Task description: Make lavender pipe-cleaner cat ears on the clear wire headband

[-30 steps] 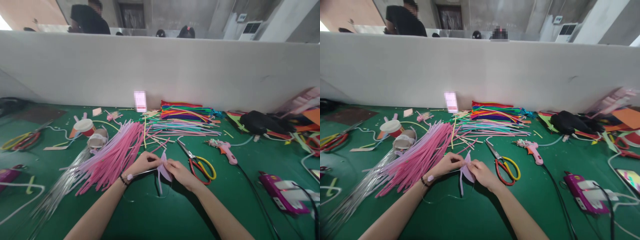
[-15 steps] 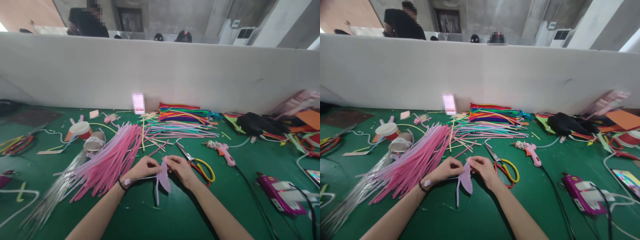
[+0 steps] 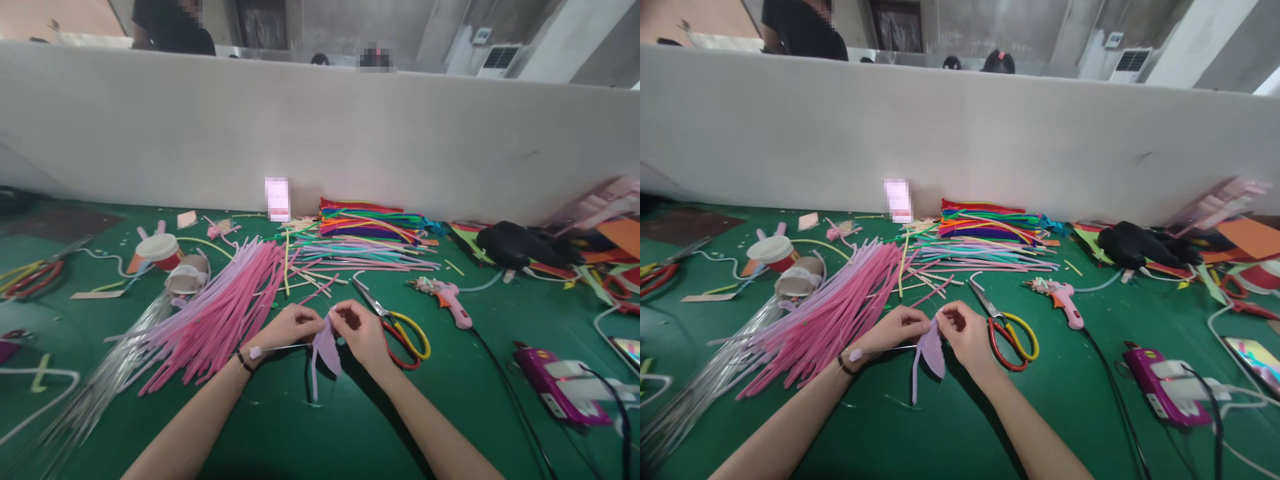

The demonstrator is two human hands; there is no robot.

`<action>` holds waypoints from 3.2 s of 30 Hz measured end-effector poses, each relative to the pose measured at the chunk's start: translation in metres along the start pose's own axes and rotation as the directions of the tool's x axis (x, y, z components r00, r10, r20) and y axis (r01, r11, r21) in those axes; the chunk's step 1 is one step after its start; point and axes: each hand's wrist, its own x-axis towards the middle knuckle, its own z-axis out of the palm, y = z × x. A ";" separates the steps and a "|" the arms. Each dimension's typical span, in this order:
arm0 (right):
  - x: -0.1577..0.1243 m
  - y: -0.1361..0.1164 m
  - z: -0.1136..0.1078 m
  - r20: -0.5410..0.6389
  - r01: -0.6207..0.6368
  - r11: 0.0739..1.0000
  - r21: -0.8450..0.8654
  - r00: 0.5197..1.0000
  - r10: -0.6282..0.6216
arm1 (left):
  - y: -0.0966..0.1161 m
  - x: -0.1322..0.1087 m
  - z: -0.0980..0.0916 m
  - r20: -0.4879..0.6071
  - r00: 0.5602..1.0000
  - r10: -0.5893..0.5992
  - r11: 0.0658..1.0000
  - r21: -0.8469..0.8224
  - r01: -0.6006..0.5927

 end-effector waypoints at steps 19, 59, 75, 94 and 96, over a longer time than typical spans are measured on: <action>0.005 0.001 -0.003 0.145 -0.281 0.915 0.291 0.958 0.248 | 0.000 -0.003 0.001 -0.034 0.999 0.036 0.984 0.174 -0.029; -0.001 0.003 0.012 0.222 -0.362 0.815 0.453 0.931 0.289 | 0.001 0.000 0.002 -0.216 0.975 -0.055 0.884 -0.464 -0.053; -0.002 0.002 0.010 0.121 -0.327 0.791 0.516 0.943 0.310 | 0.003 -0.003 -0.001 -0.112 0.993 -0.038 0.917 -0.398 -0.010; 0.001 0.000 0.005 0.130 -0.361 0.730 0.580 0.926 0.355 | -0.001 0.000 0.000 -0.138 0.987 -0.084 0.877 -0.480 0.008; 0.003 -0.002 0.002 0.061 -0.313 0.727 0.611 0.934 0.351 | 0.001 0.000 0.002 -0.160 0.983 -0.091 0.846 -0.533 -0.008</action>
